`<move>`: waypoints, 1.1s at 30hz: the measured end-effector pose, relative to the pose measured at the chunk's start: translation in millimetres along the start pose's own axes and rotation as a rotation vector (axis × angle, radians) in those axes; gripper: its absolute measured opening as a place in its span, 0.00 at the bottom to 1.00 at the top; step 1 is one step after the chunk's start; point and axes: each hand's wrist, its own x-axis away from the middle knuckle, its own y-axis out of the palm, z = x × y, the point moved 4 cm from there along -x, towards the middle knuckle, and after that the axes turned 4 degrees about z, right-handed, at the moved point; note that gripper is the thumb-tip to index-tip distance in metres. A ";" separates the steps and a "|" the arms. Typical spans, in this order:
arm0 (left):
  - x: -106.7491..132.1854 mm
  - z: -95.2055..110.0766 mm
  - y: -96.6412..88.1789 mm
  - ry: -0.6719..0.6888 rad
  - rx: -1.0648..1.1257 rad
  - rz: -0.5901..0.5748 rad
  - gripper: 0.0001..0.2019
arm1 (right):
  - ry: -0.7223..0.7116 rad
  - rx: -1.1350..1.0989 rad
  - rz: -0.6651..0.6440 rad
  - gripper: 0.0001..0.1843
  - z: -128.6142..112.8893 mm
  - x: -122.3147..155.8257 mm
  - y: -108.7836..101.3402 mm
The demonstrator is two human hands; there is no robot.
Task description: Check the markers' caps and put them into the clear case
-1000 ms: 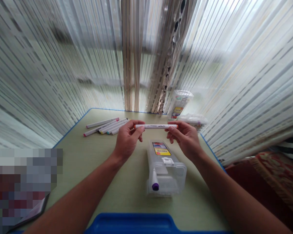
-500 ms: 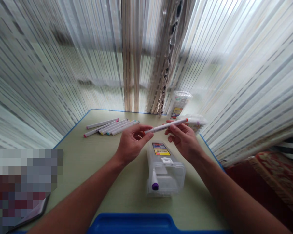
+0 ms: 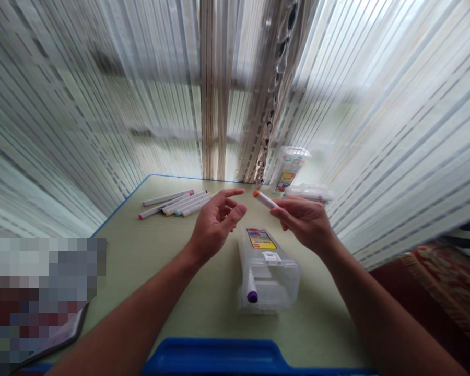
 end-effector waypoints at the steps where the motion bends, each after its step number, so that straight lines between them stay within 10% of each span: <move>1: 0.2 -0.1 1.5 -0.005 0.007 -0.017 0.22 | -0.029 0.072 -0.050 0.10 -0.8 0.5 2.3; 9: 2.9 0.0 9.0 0.005 -0.061 -0.078 0.13 | -0.023 0.106 -0.243 0.13 -9.2 3.0 5.9; 20: -5.5 -2.8 -7.8 -0.082 0.218 0.217 0.08 | 0.293 -0.371 -0.100 0.13 19.5 1.8 1.9; 33: -5.2 -6.5 -9.6 -0.128 0.189 0.202 0.11 | 0.374 -0.568 0.063 0.11 23.6 2.4 9.4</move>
